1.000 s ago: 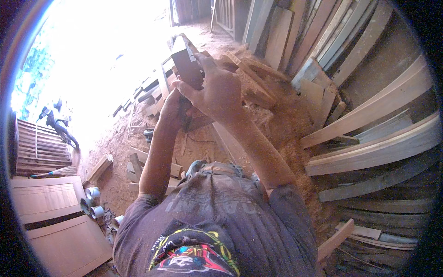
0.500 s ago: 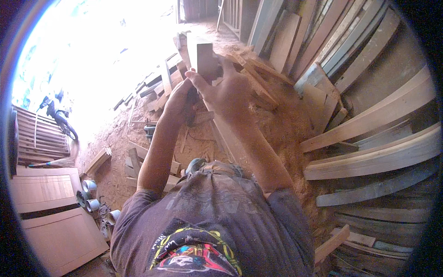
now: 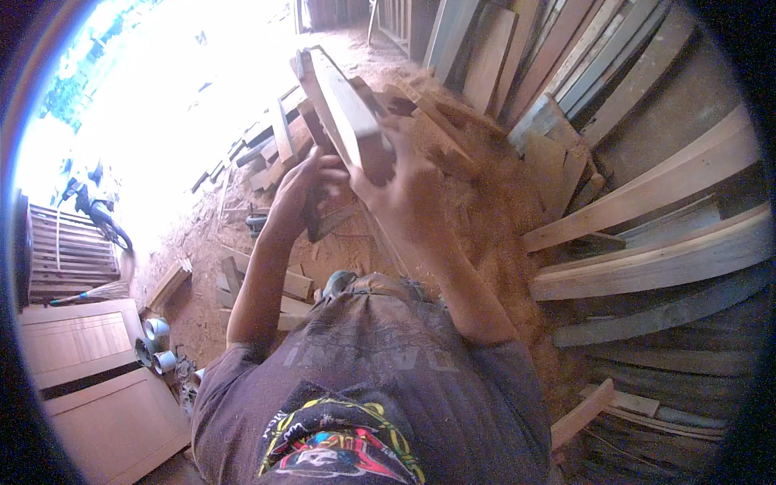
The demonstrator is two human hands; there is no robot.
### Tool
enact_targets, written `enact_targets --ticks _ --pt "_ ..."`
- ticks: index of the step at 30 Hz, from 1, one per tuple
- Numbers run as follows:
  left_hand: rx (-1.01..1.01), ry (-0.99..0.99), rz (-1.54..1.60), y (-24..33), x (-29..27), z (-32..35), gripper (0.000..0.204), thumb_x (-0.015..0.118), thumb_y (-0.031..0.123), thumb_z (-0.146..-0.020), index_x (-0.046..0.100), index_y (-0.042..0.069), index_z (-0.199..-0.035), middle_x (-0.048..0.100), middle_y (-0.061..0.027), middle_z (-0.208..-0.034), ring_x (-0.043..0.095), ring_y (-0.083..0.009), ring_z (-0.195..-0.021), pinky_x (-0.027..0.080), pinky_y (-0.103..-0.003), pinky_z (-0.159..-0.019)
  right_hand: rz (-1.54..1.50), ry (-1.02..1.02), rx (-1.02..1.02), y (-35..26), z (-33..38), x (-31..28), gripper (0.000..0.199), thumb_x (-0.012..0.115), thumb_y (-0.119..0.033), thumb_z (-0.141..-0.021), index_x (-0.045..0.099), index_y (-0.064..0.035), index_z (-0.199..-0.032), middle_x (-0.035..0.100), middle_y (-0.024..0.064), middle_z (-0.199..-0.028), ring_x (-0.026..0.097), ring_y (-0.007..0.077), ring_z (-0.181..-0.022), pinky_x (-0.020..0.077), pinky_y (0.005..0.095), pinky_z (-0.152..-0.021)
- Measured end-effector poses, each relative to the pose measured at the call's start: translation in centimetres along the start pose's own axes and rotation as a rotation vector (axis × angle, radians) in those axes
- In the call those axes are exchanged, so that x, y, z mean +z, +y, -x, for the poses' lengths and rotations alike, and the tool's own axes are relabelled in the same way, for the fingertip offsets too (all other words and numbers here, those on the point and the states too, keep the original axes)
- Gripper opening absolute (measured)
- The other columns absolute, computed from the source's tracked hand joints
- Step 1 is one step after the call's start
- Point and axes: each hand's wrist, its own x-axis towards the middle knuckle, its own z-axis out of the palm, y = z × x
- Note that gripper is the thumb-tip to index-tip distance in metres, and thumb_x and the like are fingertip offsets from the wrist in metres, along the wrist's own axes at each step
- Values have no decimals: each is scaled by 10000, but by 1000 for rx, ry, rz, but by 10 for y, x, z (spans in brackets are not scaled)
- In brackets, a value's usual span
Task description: The person uses a handheld electric sander to smooth the surface of a long wooden plank. They repeatedly move the sander along the plank, pause to inspect the surface, and flip the plank to work on different sides.
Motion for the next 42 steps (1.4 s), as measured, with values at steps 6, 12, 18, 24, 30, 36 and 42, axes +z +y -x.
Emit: enact_targets --ticks 6,12,18,24,30,36,42 --pt "-275 416 519 -162 -118 29 527 513 512 -1105 576 20 -1284 676 -96 -1000 667 -197 -871 585 -338 -699 311 -237 423 128 147 12 583 832 -214 -810 654 -35 -1336 764 272 -1030 765 424 -965 616 492 -839" --pt "-743 712 562 -320 -180 107 213 630 230 -1054 585 25 -1017 639 -93 -882 667 -278 -794 595 -424 -704 316 -308 580 155 191 44 579 810 -182 -812 652 -46 -1352 753 288 -1075 731 470 -1034 589 514 -912" --pt "-615 273 -119 -343 -167 146 405 710 106 -964 661 -92 -1313 766 -130 -1109 738 -196 -946 598 -346 -829 199 -255 534 161 191 42 586 827 -199 -819 651 -54 -1359 750 270 -1139 736 439 -1069 582 499 -939" --pt "-750 203 130 -277 -152 142 332 668 40 -964 673 -11 -1292 739 -90 -1094 705 -191 -990 567 -335 -878 161 -355 611 171 191 40 587 846 -261 -820 671 -33 -1332 770 245 -1076 762 412 -1002 591 488 -896" --pt "-68 332 -41 -258 -143 127 222 724 173 -1003 690 32 -1171 735 -81 -1068 696 -170 -939 567 -315 -839 272 -322 497 150 167 31 547 841 -321 -802 719 -12 -1236 759 265 -1039 741 454 -970 588 529 -875" --pt "323 351 -272 -85 -85 57 270 700 78 -1025 665 -20 -1274 747 -88 -1192 701 -188 -1115 569 -350 -968 231 -342 462 84 114 13 604 836 -350 -795 690 3 -1263 744 267 -1067 715 480 -986 578 560 -893" --pt "377 82 -430 -56 -3 -24 290 726 72 -980 713 9 -1263 787 -83 -1077 716 -116 -965 582 -303 -884 227 -178 183 63 92 21 562 834 -284 -802 700 14 -1259 734 261 -1111 735 420 -1009 590 491 -884"
